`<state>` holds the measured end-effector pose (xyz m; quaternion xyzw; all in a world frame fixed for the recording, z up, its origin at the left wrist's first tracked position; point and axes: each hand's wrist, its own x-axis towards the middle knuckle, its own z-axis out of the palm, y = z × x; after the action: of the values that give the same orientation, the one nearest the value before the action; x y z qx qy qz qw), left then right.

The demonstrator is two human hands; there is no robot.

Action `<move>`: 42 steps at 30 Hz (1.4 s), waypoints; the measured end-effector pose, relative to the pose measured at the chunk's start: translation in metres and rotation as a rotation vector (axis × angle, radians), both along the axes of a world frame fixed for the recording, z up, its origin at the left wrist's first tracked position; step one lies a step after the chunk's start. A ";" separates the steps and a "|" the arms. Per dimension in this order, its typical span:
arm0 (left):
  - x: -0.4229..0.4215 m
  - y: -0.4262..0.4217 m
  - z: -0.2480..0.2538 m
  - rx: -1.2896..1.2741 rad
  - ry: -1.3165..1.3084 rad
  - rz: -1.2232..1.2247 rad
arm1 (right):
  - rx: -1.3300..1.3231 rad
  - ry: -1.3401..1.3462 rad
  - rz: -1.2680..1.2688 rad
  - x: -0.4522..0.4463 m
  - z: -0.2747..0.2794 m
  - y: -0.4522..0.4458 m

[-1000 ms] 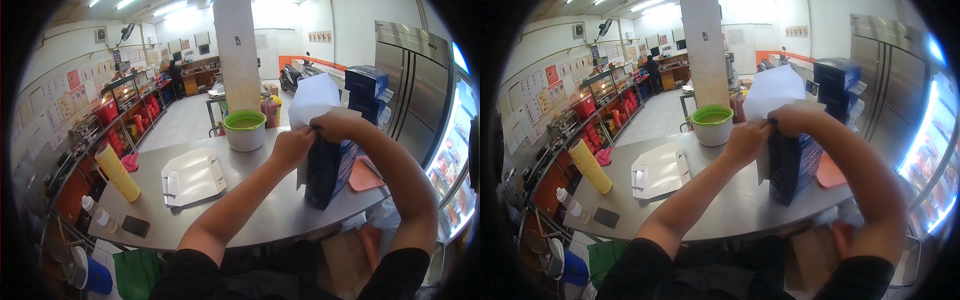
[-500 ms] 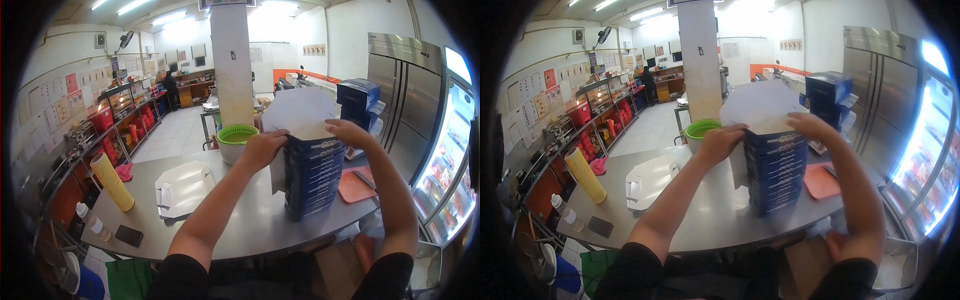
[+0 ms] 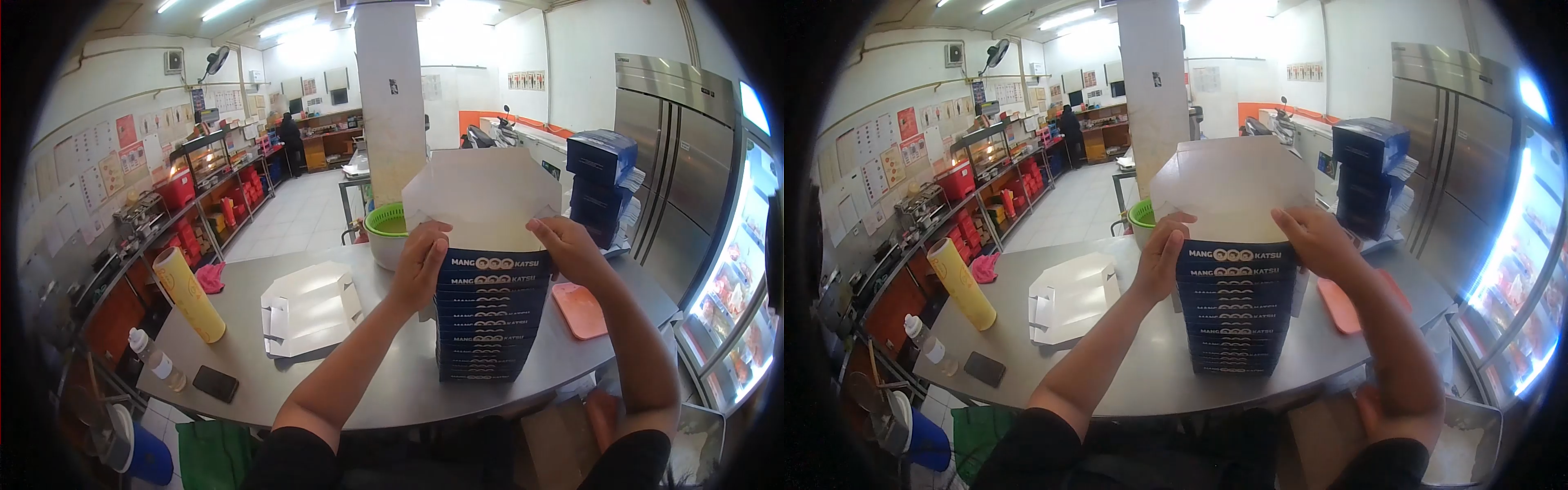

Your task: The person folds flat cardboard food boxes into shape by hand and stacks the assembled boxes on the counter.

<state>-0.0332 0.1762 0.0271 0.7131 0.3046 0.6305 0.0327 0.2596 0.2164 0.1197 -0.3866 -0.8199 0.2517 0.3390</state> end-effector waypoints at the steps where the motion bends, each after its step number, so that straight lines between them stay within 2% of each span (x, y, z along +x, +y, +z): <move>1: 0.003 -0.003 0.000 0.009 -0.013 0.006 | 0.006 0.000 -0.002 0.000 -0.001 0.002; 6: 0.007 -0.010 0.001 0.020 0.014 0.050 | 0.089 0.051 -0.002 0.000 -0.003 0.000; 9: 0.006 -0.011 0.001 0.022 0.042 0.055 | 0.236 0.072 0.029 0.001 -0.014 0.012; 12: 0.008 -0.013 0.001 0.022 0.039 0.068 | -0.051 0.089 -0.024 0.000 -0.006 -0.007; 15: 0.009 -0.012 -0.002 0.045 0.043 0.102 | -0.146 -0.045 -0.015 0.002 0.010 -0.018; 18: 0.008 -0.012 -0.004 0.040 0.042 0.105 | 0.212 -0.093 0.025 0.005 0.001 -0.004; 21: 0.003 -0.012 -0.003 -0.005 0.086 0.085 | 0.348 -0.045 -0.114 0.003 0.000 -0.016; 24: 0.003 -0.019 0.000 -0.031 0.104 0.113 | 0.579 -0.048 -0.145 -0.004 0.004 -0.027; 31: -0.008 -0.024 -0.005 -0.039 0.093 0.065 | 0.845 -0.067 -0.078 -0.036 0.010 -0.075; 34: -0.023 -0.039 -0.013 0.044 0.098 0.220 | 1.005 -0.095 -0.031 -0.047 0.004 -0.081; 37: -0.065 -0.048 -0.042 0.044 0.096 0.311 | 1.110 -0.101 0.027 -0.058 -0.003 -0.089; 42: -0.161 -0.042 -0.109 -0.283 0.256 0.644 | 1.023 0.023 0.246 -0.092 -0.023 -0.116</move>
<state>-0.1943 0.1338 -0.0822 0.6423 0.5989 0.4660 -0.1073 0.1671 0.1002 0.0971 -0.0698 -0.8736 -0.1386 0.4612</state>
